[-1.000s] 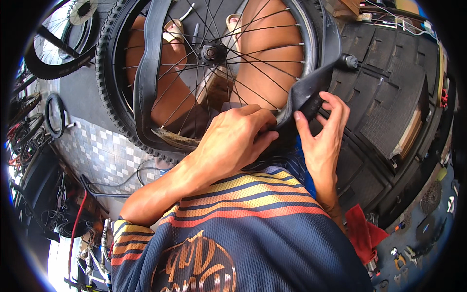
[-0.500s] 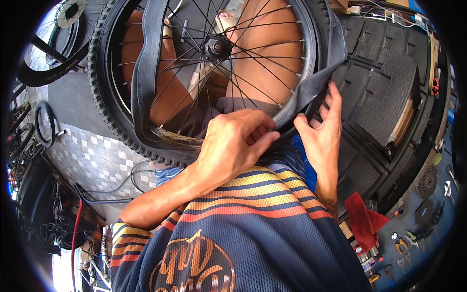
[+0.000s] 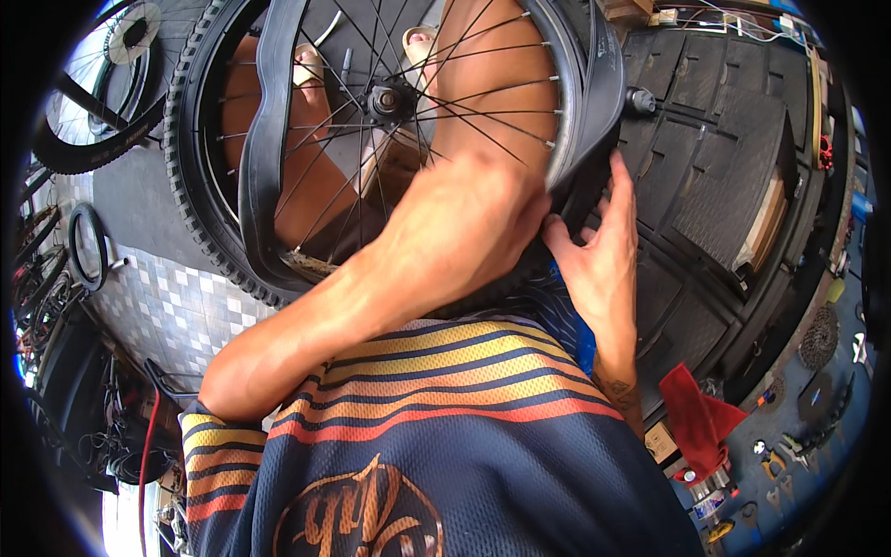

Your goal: The person installs a bicycle tire onto a wheel rim. They first place the inner tube inside the tire, then seat the tire bead onto the rim by hand, and finally inflate the tire using a hand pump.

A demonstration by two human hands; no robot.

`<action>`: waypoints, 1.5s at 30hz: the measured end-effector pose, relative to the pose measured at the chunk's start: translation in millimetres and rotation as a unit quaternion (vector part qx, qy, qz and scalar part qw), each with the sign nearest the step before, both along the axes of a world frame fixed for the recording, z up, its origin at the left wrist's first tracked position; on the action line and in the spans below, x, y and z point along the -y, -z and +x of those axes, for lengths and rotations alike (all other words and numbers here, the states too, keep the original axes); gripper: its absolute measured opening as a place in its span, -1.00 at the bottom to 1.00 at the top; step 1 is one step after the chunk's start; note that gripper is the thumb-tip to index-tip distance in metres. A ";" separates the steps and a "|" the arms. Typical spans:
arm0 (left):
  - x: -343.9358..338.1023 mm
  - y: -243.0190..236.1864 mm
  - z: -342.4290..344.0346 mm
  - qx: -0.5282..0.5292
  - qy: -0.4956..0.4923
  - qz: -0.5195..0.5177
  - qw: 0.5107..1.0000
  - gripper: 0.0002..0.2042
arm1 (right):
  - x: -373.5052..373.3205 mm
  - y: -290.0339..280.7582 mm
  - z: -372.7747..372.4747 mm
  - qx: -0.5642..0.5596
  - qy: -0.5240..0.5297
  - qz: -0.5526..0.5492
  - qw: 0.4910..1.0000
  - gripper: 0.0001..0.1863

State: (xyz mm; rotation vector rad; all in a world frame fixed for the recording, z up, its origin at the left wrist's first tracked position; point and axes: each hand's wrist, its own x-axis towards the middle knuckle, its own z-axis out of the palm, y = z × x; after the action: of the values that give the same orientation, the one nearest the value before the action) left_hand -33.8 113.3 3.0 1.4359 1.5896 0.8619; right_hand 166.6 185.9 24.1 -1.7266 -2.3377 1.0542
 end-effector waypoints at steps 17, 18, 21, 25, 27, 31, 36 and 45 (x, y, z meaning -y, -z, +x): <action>-160.6 12.0 -210.1 -0.226 -0.239 0.037 0.944 -0.63 | -88.8 1.9 -41.5 -0.059 -0.013 0.070 0.996 -0.59; -150.8 -1.1 -207.1 -0.213 -0.265 0.061 0.939 -0.66 | -92.0 8.5 -49.3 -0.120 0.009 0.056 0.991 -0.68; -104.3 -52.7 -206.1 -0.107 -0.351 0.094 0.925 -0.75 | -96.3 16.8 -56.6 -0.280 -0.078 0.000 0.957 -0.75; -54.2 -79.0 -225.6 -0.202 -0.357 0.200 0.890 -0.77 | -101.3 19.1 -55.7 -0.271 -0.086 -0.047 0.957 -0.78; -41.7 -69.3 -230.1 -0.311 -0.341 0.187 0.867 -0.68 | -101.3 20.1 -54.2 -0.192 -0.064 0.044 0.978 -0.73; -34.3 -49.1 -195.7 -0.517 -0.286 0.120 0.798 -0.29 | -89.6 25.0 -50.0 -0.026 -0.095 0.244 0.965 -0.31; -23.7 -23.9 -81.1 -0.187 -0.047 0.132 0.972 -0.70 | -77.1 24.8 -41.2 0.068 -0.082 0.221 0.970 -0.05; -35.4 20.1 9.9 0.018 -0.013 0.090 0.996 -0.78 | -91.4 -7.8 -32.3 -0.045 -0.040 0.092 0.994 -0.21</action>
State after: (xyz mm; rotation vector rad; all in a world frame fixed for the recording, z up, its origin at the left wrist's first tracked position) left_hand -23.9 148.7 -17.0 1.5176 1.5379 1.0633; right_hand 134.3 277.3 31.9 -1.5022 -2.3801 0.8752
